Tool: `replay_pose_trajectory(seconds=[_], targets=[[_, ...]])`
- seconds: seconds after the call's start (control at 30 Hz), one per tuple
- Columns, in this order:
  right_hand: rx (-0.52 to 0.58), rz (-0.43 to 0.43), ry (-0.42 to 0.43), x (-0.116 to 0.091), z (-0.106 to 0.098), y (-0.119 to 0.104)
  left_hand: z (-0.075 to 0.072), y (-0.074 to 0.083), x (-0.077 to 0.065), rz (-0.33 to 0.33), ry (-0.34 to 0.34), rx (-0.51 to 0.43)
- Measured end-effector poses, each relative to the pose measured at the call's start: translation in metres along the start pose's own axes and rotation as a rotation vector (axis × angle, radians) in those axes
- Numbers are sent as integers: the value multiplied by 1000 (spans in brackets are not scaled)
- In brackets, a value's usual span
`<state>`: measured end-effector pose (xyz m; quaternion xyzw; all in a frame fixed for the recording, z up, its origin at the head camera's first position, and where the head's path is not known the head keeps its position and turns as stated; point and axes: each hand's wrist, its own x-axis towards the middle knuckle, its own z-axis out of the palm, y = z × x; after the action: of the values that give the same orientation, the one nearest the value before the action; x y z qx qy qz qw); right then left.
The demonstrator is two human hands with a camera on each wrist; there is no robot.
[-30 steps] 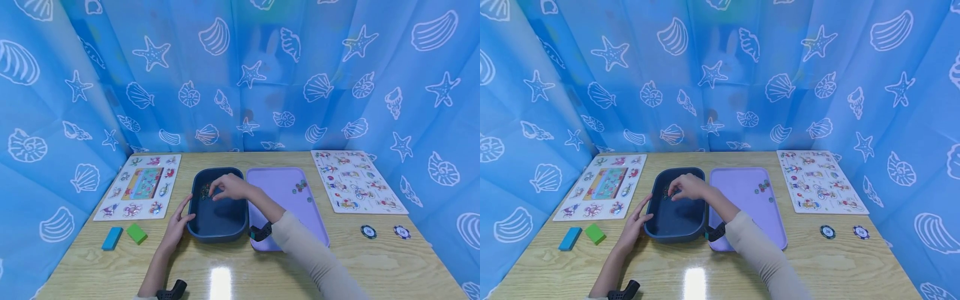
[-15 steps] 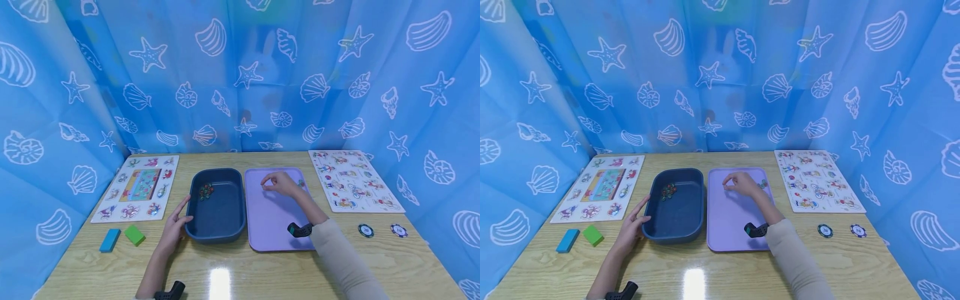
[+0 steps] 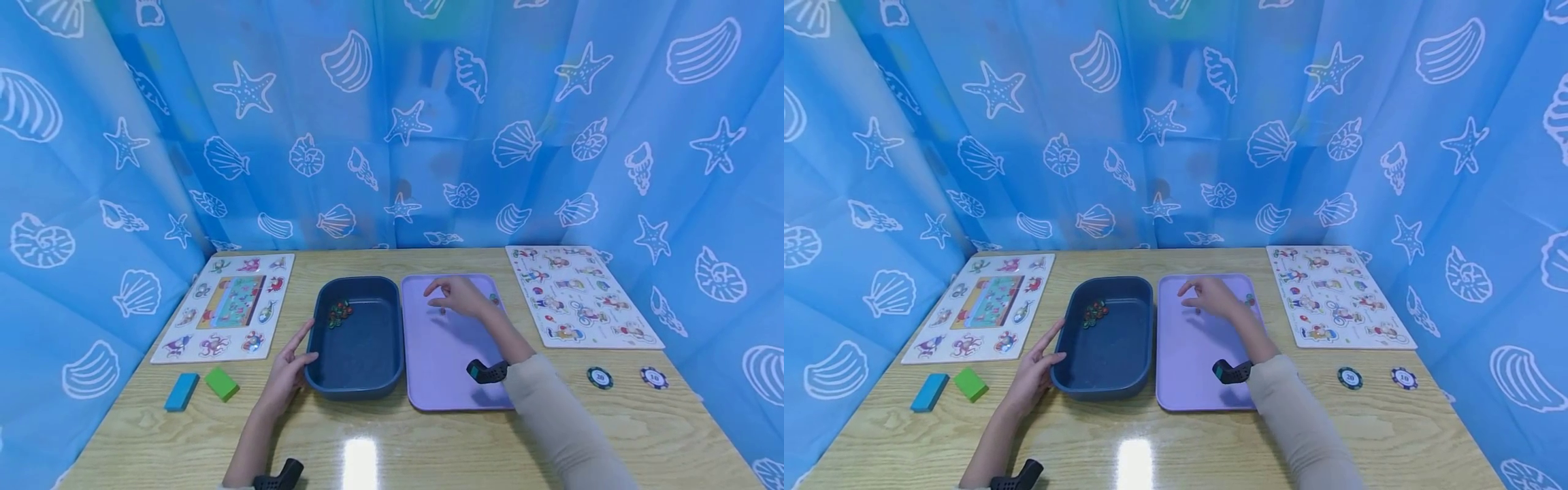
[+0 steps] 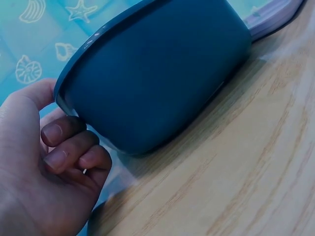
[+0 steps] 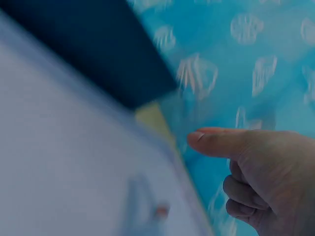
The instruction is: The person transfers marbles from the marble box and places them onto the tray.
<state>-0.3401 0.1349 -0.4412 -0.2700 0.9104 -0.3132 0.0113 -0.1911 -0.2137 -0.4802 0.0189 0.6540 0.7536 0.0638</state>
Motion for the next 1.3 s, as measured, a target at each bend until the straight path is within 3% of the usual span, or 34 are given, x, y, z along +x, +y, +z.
replay_pose_trajectory(seconds=[0.23, 0.43, 0.6, 0.8, 1.13, 1.3], targets=[[42, -100, -35, 34, 9, -73, 1, 1, 1, -15, 19, 28], [70, -159, -122, 67, 40, -106, 2, 6, 0, -29, -7, 16], [75, -164, -201, 81, 68, -112, 7, 15, -5, -24, -24, 40], [-2, -101, -253, 87, 90, -115, 8, 19, -8, -13, -25, 37], [-103, -56, -314, 80, 106, -118, 3, 11, -7, -19, -48, 21], [-136, -70, -321, 79, 105, -118, -1, 4, -1, -47, -28, 11]])
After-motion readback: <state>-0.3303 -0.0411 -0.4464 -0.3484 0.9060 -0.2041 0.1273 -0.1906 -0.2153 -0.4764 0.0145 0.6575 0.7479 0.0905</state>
